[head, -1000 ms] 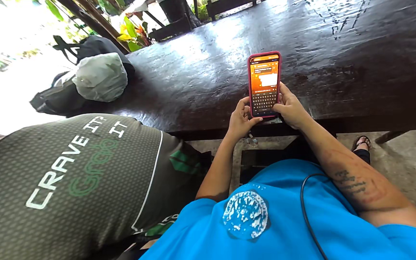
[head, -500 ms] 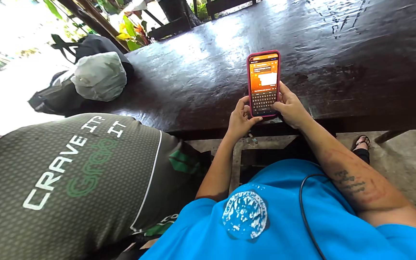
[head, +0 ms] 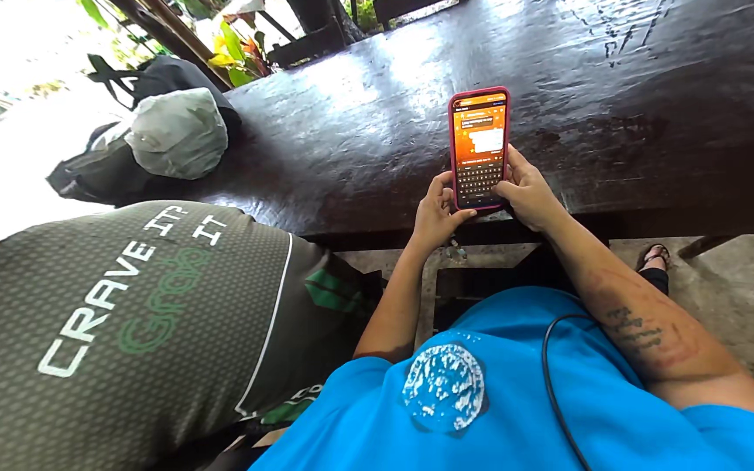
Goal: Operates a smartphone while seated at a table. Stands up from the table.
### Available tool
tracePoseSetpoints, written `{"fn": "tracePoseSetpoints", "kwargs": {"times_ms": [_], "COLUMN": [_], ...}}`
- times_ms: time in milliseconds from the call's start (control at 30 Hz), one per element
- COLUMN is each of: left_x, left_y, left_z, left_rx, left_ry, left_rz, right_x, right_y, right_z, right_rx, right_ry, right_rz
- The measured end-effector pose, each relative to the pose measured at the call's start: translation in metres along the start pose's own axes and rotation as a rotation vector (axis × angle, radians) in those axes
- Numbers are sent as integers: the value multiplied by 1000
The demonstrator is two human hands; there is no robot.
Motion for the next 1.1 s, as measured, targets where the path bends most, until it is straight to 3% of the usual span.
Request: {"fn": "tracePoseSetpoints", "kwargs": {"times_ms": [1100], "left_x": [-1], "left_y": [1], "left_z": [0], "left_rx": [0], "left_ry": [-4], "left_rz": [21], "right_x": [1], "right_y": [-1], "right_z": [0], "right_rx": [6], "right_ry": [2], "right_rz": [4]}}
Point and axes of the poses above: each hand's wrist, its own z-axis towards the middle knuckle, its own y-axis out of the back of the hand, x = y × z, the point moved 9 cm from there along z, towards the middle knuckle, and after that the axes turned 10 degrees about z, right-handed, at the moved point
